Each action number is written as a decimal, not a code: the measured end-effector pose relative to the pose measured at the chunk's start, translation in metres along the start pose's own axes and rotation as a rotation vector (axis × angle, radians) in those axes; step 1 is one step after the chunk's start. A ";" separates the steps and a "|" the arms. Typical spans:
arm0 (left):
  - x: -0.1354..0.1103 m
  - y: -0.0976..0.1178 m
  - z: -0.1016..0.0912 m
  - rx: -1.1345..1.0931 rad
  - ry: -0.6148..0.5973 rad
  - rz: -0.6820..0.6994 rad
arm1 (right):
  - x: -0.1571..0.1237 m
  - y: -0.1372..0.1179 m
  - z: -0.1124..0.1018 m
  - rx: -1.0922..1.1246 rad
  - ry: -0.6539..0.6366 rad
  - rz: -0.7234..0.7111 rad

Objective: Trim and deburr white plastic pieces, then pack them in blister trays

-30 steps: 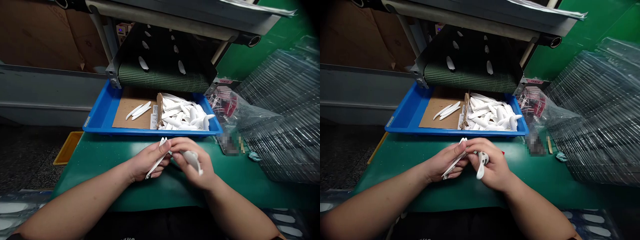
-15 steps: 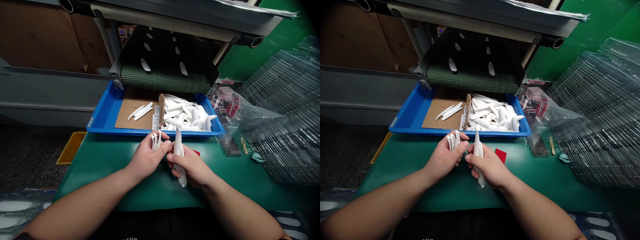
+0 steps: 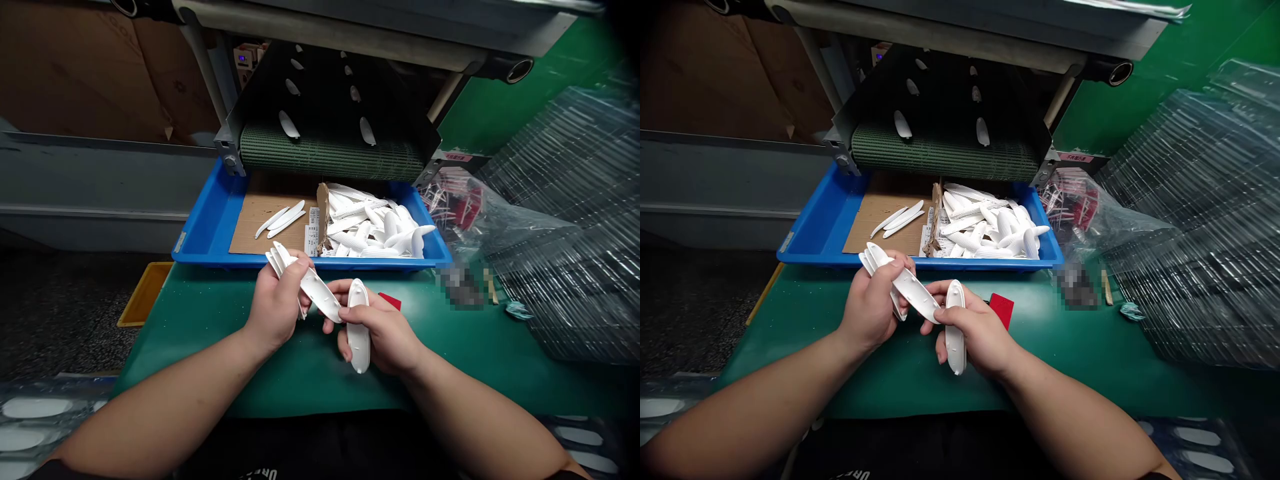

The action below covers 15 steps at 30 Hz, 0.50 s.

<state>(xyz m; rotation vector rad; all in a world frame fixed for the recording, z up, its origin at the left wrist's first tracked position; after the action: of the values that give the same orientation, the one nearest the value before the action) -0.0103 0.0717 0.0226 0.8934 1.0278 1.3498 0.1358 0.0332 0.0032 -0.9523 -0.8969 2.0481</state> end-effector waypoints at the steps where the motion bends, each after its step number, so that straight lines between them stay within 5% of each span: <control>1: 0.001 0.001 0.000 -0.015 0.011 0.001 | 0.001 -0.001 0.000 0.034 0.010 -0.005; 7: 0.004 0.010 -0.003 -0.007 0.085 0.040 | 0.003 -0.005 -0.006 0.190 0.088 -0.052; 15: 0.005 0.003 0.001 0.011 -0.032 0.036 | 0.003 -0.018 0.003 0.385 -0.171 -0.034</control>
<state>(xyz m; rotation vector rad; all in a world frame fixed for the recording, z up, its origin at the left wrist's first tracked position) -0.0105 0.0765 0.0253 0.9436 0.9994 1.3568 0.1374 0.0438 0.0185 -0.5574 -0.5653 2.1906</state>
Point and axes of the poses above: each hand's wrist, its own x-axis towards the middle knuckle, its own z-axis out of the palm, y = z × x, the point moved 7 cm from there along x, towards the middle knuckle, and after that the axes turned 1 degree about z, right-handed, at the moved point
